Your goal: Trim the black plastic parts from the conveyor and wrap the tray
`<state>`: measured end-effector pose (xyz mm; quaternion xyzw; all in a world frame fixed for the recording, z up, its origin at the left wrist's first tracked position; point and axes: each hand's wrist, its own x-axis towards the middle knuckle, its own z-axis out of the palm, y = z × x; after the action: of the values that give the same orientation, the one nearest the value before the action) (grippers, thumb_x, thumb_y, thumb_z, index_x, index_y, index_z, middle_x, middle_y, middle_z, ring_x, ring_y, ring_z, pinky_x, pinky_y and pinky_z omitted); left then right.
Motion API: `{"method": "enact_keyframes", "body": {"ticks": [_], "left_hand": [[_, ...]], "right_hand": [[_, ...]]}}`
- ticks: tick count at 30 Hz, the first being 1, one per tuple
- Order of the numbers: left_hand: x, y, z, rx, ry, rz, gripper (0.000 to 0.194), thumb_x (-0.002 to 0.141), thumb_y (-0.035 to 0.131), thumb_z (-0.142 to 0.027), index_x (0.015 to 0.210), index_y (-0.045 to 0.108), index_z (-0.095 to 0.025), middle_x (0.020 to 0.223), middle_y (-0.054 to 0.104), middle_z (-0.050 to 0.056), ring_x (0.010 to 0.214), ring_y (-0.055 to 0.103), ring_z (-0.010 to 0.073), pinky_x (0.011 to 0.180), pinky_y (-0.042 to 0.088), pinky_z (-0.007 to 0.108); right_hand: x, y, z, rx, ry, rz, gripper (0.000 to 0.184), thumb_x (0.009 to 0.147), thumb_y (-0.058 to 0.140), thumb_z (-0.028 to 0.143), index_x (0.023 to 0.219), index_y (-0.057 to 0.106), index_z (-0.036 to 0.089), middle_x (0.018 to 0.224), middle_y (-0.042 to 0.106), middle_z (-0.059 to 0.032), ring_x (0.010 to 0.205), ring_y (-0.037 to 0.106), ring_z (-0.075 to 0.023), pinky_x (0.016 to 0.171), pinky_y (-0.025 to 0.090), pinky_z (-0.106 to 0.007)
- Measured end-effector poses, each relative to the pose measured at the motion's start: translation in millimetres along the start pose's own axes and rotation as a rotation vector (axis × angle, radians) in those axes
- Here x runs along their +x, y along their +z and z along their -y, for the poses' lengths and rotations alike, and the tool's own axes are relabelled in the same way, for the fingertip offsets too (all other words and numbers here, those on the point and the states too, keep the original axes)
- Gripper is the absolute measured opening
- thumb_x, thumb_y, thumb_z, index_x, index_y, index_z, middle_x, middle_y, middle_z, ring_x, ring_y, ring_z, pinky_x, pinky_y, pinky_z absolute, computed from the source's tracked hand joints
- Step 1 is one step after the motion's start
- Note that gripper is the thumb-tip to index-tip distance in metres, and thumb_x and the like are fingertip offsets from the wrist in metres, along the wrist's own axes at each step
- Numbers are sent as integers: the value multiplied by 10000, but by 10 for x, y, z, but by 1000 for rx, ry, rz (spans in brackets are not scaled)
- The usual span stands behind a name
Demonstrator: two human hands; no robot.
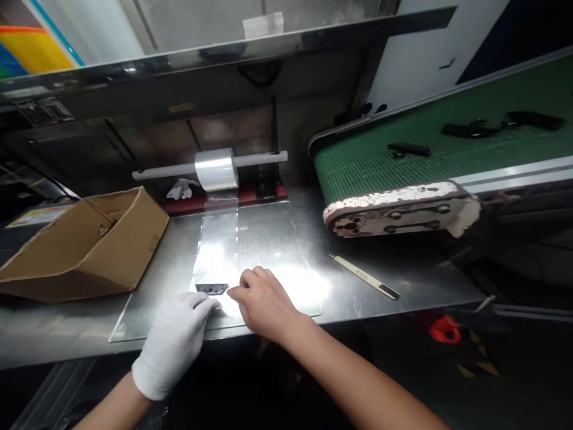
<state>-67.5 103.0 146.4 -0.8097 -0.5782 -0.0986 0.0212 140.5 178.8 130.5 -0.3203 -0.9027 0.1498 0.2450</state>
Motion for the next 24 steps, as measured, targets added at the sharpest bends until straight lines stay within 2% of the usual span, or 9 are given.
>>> {"method": "enact_keyframes", "body": {"ticks": [2,8,10,12,15,17,20,22,24], "left_hand": [[-59,16,1,-18,-4,-42,236,937,490,-31,888,642,-205,803,635,43,747,573,232,707,441,415],[-448,3,105,-120,46,-218,323,929,505,-5,1130,651,-212,873,682,52,790,615,230,743,483,425],[-631,-35,150,-181,75,-308,388,919,505,29,1178,645,-223,934,689,59,889,647,237,856,522,468],[-840,-56,154,-217,41,-434,465,895,541,60,1208,659,-264,1113,682,79,1118,644,276,1010,509,533],[-1173,22,47,-232,-128,-591,509,846,672,44,1169,701,-348,1469,519,62,1425,476,352,1078,500,559],[-1377,167,-73,-256,-252,-637,540,817,756,1,1186,700,-389,1588,408,20,1487,410,356,1100,498,552],[-1623,421,-234,-333,-495,-665,535,821,799,-72,1239,678,-384,1622,384,24,1480,426,333,1141,476,553],[-1740,518,-299,-492,-681,-687,448,872,759,-125,1244,674,-360,1606,412,47,1443,476,324,1130,489,538],[-1822,525,-342,-841,-883,-643,398,948,686,-226,1318,631,-359,1518,517,65,1352,567,294,1101,512,490]], "right_hand": [[3,35,-29,-15,3,9,304,960,607,84,1128,812,232,918,651,-73,873,537,-217,772,441,-363],[-7,-27,-111,-16,15,47,315,978,591,97,1154,804,250,926,648,-66,875,539,-211,774,434,-363],[-14,-57,-72,-8,17,56,315,1003,567,117,1175,794,253,944,653,-72,894,550,-216,784,445,-367],[-56,-74,67,67,17,32,331,1034,522,151,1254,753,241,1027,663,-95,952,567,-231,817,466,-381],[-182,-14,484,444,133,60,286,1062,527,281,1286,695,221,1103,678,-104,992,607,-223,851,497,-365],[-275,112,824,845,323,239,284,1029,605,447,1156,705,214,982,690,-64,874,623,-184,765,499,-303],[-370,402,1202,1348,629,515,463,911,703,645,926,638,186,749,608,5,648,530,-112,598,410,-230],[-402,600,1290,1443,758,561,525,869,725,690,876,571,188,691,544,36,596,472,-88,564,367,-214],[-432,764,1274,1340,770,574,511,894,697,686,879,568,192,691,528,42,609,470,-93,568,369,-210]]}}
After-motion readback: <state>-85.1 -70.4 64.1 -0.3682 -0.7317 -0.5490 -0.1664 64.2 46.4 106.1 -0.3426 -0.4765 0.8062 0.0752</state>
